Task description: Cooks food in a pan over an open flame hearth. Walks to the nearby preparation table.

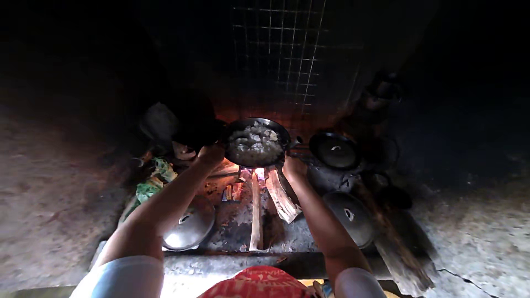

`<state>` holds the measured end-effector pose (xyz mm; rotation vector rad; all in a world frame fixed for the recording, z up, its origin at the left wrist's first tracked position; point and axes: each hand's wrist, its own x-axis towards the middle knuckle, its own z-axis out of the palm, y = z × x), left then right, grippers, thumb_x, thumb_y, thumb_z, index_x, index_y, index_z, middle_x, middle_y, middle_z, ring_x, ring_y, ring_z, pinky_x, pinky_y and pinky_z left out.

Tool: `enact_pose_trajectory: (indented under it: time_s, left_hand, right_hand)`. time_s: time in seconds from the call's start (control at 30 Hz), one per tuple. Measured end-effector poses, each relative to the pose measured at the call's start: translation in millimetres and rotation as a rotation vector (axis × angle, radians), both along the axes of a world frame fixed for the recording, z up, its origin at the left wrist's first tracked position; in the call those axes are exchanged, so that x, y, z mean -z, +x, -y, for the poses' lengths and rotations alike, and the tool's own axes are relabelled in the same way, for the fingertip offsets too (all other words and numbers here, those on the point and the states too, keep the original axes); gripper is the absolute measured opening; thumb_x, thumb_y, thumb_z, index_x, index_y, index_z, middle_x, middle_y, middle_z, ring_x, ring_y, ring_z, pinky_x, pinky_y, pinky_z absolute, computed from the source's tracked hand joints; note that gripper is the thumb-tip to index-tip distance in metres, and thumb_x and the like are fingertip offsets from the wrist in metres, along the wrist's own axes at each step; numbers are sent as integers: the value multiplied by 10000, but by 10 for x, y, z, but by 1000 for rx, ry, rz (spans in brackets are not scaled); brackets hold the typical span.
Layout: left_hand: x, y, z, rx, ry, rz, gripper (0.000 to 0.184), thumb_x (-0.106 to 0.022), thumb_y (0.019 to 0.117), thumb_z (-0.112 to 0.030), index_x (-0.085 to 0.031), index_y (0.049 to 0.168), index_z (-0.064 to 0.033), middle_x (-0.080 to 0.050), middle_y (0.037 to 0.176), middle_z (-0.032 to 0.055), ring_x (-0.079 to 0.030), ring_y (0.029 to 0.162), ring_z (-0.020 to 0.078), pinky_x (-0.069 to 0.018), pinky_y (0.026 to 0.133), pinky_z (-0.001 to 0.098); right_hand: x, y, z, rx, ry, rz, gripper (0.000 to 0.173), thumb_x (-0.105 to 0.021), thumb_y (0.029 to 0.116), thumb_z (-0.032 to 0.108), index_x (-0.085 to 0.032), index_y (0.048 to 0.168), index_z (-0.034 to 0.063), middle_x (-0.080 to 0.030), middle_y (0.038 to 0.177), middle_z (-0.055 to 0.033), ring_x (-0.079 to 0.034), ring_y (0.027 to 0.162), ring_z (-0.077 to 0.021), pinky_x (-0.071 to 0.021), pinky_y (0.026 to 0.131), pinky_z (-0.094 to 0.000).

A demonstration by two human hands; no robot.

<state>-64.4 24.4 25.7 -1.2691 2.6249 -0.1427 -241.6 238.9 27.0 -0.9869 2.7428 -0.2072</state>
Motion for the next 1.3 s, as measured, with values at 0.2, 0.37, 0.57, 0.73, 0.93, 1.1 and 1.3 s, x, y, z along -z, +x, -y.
enact_pose_trajectory:
  time_s: [0.2,0.37,0.57,0.73,0.93,1.1,1.3]
  left_hand:
    - [-856,317,-289,48,-15,49,561,-649,983,-202,-511,1522,-270,-637,1315,209,-649,1144,440,-547,847,664]
    - [-327,176,-609,144,63,-69,345,-648,978,-248,-667,1306,-143,-691,1198,201,-671,1066,437,-533,841,664]
    - [-15,-28,-653,97,183,-103,420,-717,925,-250,-657,1332,-166,-692,1230,167,-664,1115,404,-539,873,656]
    - [-450,338,-680,-55,83,-71,371,-618,1001,-256,-648,1362,-175,-676,1264,178,-656,1132,424,-544,855,653]
    - [155,139,-524,-84,154,-106,316,-632,985,-184,-665,1271,-54,-676,1249,191,-654,1129,427,-543,861,652]
    - [16,222,-367,-131,130,-198,279,-590,1021,-202,-688,1240,-59,-665,1285,183,-633,1191,415,-537,904,644]
    - [85,48,-543,-188,232,-181,267,-575,996,-114,-671,1223,-9,-662,1247,234,-653,1123,452,-544,838,663]
  right_hand:
    - [-20,-220,-20,42,-27,40,387,-535,1042,237,-616,1400,117,-676,1277,-237,-652,1164,-458,-520,894,-681]
    - [28,-96,84,-25,-72,31,511,-535,1035,257,-490,1542,227,-688,1273,-213,-665,1153,-433,-531,904,-660]
    - [-55,5,29,-42,-118,34,493,-440,1094,268,-426,1586,258,-688,1296,-188,-659,1193,-403,-524,953,-633]
    - [-72,-97,-103,-1,-101,21,494,-407,1106,312,-390,1600,322,-713,1249,-176,-671,1165,-394,-520,942,-608]
    - [180,-18,25,-89,48,38,513,-505,1042,211,-466,1552,176,-664,1333,-195,-634,1229,-398,-505,986,-616]
    - [71,-44,20,-158,83,98,449,-507,1038,131,-522,1476,33,-592,1422,-233,-560,1336,-393,-454,1081,-594]
    - [53,-34,65,-225,174,-46,433,-496,1031,133,-549,1455,65,-633,1368,-216,-618,1256,-405,-501,990,-624]
